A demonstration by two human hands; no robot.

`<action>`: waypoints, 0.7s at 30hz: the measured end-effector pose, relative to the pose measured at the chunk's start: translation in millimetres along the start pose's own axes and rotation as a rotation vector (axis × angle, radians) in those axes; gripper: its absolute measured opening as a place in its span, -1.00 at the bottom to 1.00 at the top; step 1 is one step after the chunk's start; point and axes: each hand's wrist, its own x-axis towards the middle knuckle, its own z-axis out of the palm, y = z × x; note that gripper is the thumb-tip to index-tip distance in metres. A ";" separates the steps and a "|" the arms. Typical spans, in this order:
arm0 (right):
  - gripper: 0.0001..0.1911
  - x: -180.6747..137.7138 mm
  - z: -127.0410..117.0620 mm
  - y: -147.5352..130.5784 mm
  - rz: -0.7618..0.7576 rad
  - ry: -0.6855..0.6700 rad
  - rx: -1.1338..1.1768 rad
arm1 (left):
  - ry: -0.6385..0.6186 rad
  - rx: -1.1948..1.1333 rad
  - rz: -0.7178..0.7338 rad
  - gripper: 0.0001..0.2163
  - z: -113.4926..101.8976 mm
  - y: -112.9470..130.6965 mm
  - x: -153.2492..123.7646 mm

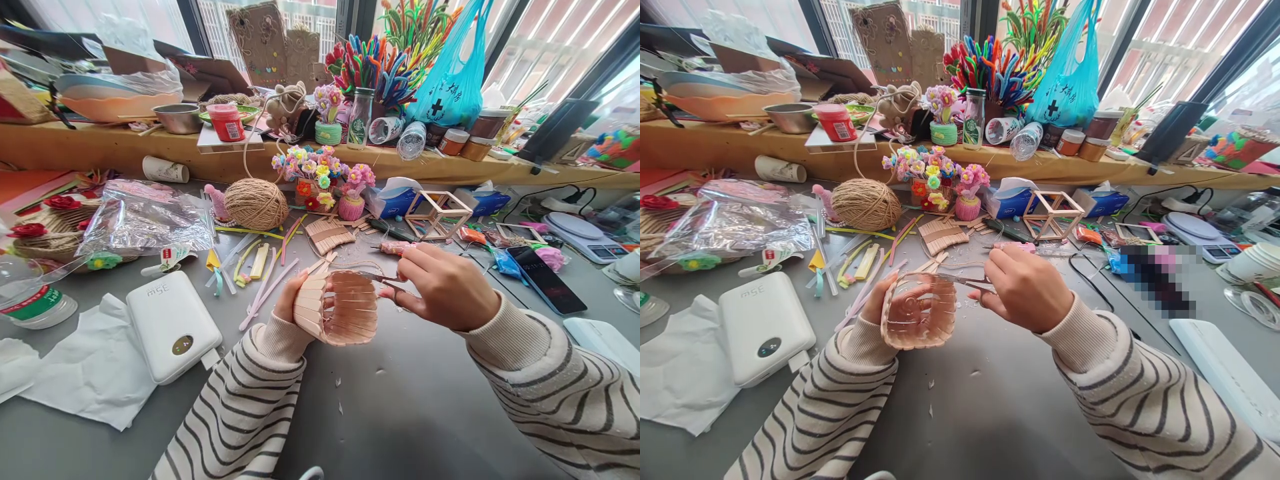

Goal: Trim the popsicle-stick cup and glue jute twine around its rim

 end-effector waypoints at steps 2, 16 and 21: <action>-0.63 1.0 1.1 0.1 -0.001 0.008 -0.023 | 0.036 -0.012 0.027 -0.57 -1.5 -0.2 2.6; -0.61 -1.8 55.5 -20.9 0.258 0.099 0.110 | 0.059 -0.008 0.115 -0.58 -0.8 11.4 2.2; -0.59 -9.0 58.3 -17.1 0.239 0.145 0.164 | 0.075 0.016 0.143 -0.59 4.8 7.4 2.7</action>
